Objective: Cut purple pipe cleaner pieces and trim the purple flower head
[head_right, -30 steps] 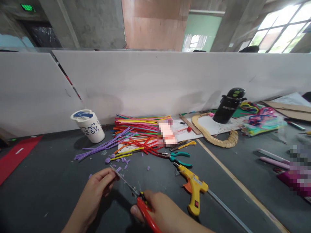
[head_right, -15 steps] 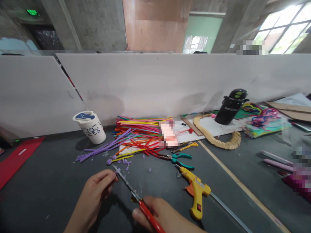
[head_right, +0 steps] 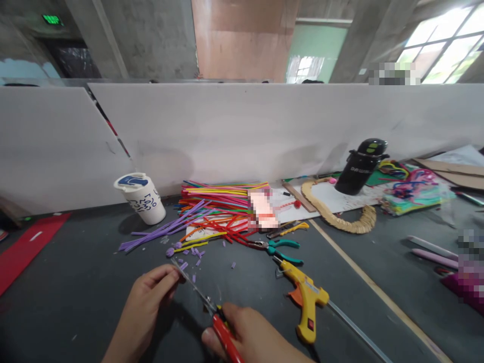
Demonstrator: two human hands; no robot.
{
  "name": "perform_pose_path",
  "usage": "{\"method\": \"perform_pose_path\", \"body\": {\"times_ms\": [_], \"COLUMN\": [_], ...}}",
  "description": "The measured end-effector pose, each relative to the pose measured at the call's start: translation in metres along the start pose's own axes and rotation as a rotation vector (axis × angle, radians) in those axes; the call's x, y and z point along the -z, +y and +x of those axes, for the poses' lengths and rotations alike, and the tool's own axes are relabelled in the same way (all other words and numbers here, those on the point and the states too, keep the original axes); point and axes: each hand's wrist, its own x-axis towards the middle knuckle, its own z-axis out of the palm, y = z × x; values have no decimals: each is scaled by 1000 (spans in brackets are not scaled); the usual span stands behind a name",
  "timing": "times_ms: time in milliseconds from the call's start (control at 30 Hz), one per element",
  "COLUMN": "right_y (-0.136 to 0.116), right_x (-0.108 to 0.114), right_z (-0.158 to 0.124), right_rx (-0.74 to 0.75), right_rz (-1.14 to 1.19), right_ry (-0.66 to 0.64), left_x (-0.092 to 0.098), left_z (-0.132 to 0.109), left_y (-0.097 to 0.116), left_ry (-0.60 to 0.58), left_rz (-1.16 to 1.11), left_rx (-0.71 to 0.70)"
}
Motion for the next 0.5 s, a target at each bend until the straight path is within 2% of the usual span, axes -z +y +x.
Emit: {"method": "perform_pose_path", "body": {"times_ms": [233,500], "right_y": [0,0], "right_x": [-1,-1], "right_z": [2,2], "right_rx": [-15,-29], "right_rz": [-25,-4], "right_ry": [3,10], "left_x": [-1,-6], "left_z": [-2,-3], "left_y": [-4,-5], "left_ry": [-14,-18], "left_rz": [84,52], "left_rx": [-55,-45]}}
